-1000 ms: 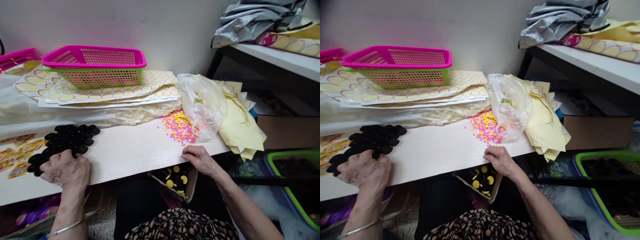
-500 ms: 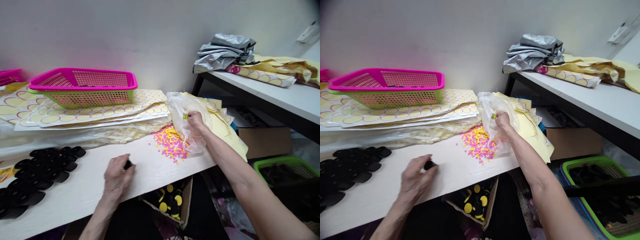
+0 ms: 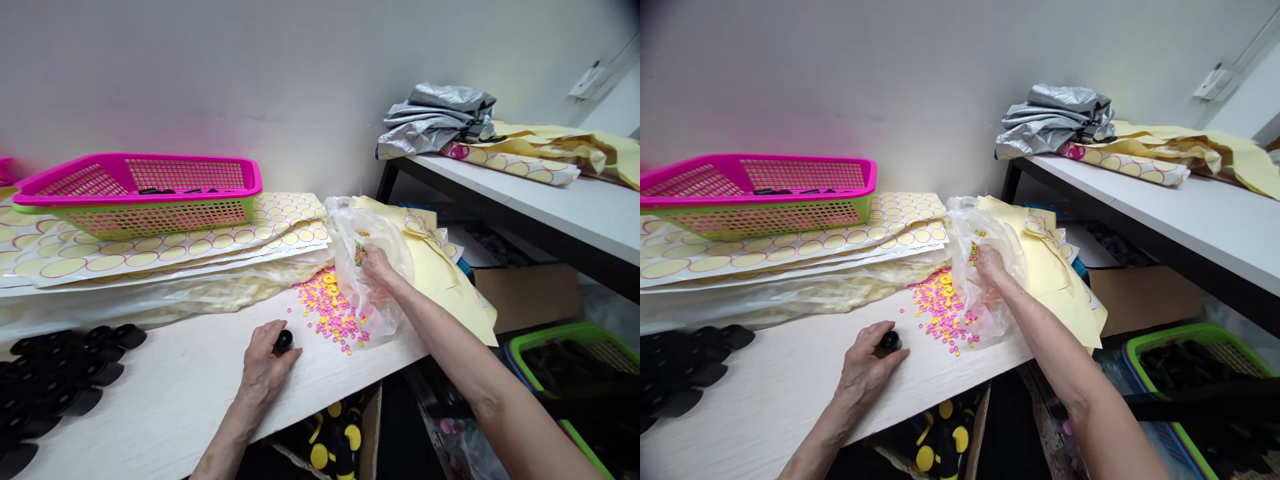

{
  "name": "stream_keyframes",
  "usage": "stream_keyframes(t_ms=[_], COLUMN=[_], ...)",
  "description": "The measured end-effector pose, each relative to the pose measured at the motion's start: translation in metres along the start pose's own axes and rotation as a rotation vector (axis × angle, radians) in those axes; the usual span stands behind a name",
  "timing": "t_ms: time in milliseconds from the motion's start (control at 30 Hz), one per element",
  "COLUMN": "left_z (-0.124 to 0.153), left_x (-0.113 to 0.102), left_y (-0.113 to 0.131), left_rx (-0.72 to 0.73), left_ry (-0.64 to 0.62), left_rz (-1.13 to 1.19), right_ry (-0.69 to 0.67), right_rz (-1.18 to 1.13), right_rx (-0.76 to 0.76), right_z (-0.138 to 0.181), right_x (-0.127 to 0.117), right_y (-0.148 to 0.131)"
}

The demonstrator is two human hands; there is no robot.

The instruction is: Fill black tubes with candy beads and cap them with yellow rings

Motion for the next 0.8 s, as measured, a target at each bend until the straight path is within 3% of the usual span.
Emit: stream_keyframes(t_ms=[300,500,800], left_z=[-0.001,-0.001,-0.003], left_x=[0.004,0.003,0.004], left_y=[-0.008,-0.006,0.001], left_rx=[-0.193,-0.227,-0.302], left_ry=[-0.082,-0.096,-0.115], left_rz=[0.05,0.055,0.199], right_ry=[-0.085,-0.125,0.023], right_rz=[-0.036,-0.168,-0.675], right_rx=[-0.077,-0.112,0.027], right_z=[-0.011,-0.016,-0.023], right_x=[-0.001,0.003,0.009], right_y=[0.0,-0.002,0.015])
Point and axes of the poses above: each hand's wrist, its own z-axis away from the middle knuckle, its own x-axis out of the palm, y = z × x, the point moved 5 cm from there along -z, towards the middle knuckle, and after that the axes turned 3 degrees about -z, right-handed, at the moved point
